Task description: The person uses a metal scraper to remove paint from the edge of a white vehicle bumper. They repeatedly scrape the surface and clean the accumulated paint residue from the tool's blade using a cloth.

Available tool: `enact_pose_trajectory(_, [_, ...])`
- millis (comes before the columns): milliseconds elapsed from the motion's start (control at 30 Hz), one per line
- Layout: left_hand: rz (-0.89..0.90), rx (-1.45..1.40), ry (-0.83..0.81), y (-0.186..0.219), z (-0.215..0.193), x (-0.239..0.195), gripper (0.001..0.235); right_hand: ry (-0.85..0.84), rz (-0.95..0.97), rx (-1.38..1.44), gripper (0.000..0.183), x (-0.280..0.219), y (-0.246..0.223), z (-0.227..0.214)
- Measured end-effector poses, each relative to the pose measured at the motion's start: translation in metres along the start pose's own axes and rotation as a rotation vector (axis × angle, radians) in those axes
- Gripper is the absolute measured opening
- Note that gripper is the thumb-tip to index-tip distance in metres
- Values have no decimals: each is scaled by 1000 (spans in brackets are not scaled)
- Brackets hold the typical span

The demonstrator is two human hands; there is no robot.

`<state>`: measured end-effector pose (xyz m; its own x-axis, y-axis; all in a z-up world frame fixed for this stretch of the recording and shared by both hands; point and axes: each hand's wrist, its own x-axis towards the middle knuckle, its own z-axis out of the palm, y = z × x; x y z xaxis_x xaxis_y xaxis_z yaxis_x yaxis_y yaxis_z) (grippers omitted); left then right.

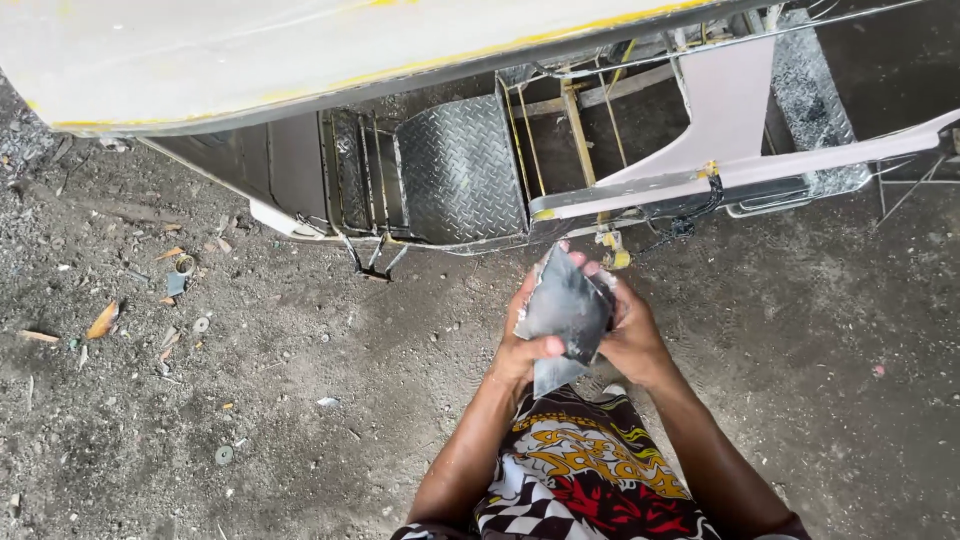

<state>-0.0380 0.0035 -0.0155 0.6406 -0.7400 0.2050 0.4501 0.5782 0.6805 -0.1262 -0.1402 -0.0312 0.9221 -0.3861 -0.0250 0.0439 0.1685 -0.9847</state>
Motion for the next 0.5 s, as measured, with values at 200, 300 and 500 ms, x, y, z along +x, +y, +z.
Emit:
enact_pose_trajectory(200, [89,-155,145,22,-17,10,132,23,186,-130,38,-15,22,-43])
enact_pose_trajectory(300, [94,-112,241,34,-23,11,132,71,59,-21,28,-16,12,-44])
enact_pose_trajectory(500, [18,151,387,-5,-49,7,133,180,-18,-311,25,-32,-8,-30])
